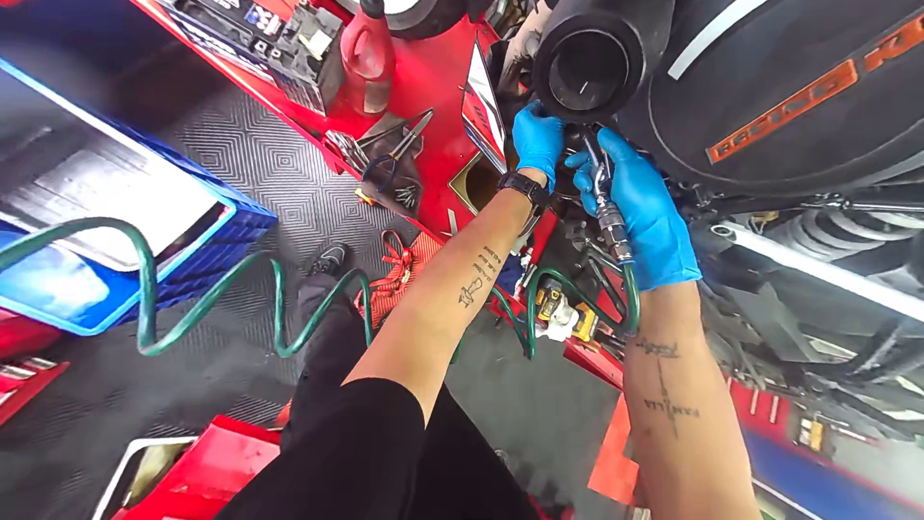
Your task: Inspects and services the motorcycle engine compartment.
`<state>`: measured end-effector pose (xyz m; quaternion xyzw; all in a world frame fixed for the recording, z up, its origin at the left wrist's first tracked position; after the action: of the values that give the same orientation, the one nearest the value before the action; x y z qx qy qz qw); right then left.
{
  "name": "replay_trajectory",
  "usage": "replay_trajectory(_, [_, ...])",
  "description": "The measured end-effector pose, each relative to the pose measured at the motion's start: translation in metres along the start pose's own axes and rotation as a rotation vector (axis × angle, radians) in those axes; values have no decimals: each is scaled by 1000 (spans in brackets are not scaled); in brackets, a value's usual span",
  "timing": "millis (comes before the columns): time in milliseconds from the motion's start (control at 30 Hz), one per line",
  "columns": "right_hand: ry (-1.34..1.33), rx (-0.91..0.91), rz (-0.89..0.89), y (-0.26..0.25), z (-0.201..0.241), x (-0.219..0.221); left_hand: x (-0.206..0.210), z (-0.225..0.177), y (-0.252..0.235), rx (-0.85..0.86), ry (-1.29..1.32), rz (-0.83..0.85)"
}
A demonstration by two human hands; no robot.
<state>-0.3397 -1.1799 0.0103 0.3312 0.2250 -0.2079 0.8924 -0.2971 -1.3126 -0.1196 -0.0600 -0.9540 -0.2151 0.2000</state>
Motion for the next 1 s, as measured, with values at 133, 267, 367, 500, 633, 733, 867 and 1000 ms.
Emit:
replay_trajectory(133, [-2,-28,20,-3,-4,0,0,4,-2,25,190,31])
replay_trajectory(267, [17,-12,11,-3,-3,5,2,9,-1,-28,351,97])
replay_trajectory(367, [14,-6,10,-1,-3,7,2,12,-2,-42,389,133])
replay_trajectory(500, [-22,19,-9,-6,-1,9,1,12,0,-57,413,137])
replay_trajectory(633, [-15,-2,25,-8,3,12,2,12,0,-65,424,143])
replay_trajectory(733, [-13,21,52,-11,5,14,2,12,1,-86,421,146])
replay_trajectory(867, [-29,58,72,-14,6,16,4,12,1,-103,439,165])
replay_trajectory(1000, [-23,50,45,-10,5,17,5,12,0,-109,453,171])
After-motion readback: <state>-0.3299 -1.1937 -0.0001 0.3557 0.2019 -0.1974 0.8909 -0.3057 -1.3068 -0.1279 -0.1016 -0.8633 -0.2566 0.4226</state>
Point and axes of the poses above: each hand's wrist, its own y-axis away from the middle knuckle, its own x-axis out of the palm, z = x × y, the point moved 9 cm from there along -y, towards the middle knuckle, and after that the axes turned 3 degrees about y, right-handed, at the moved point
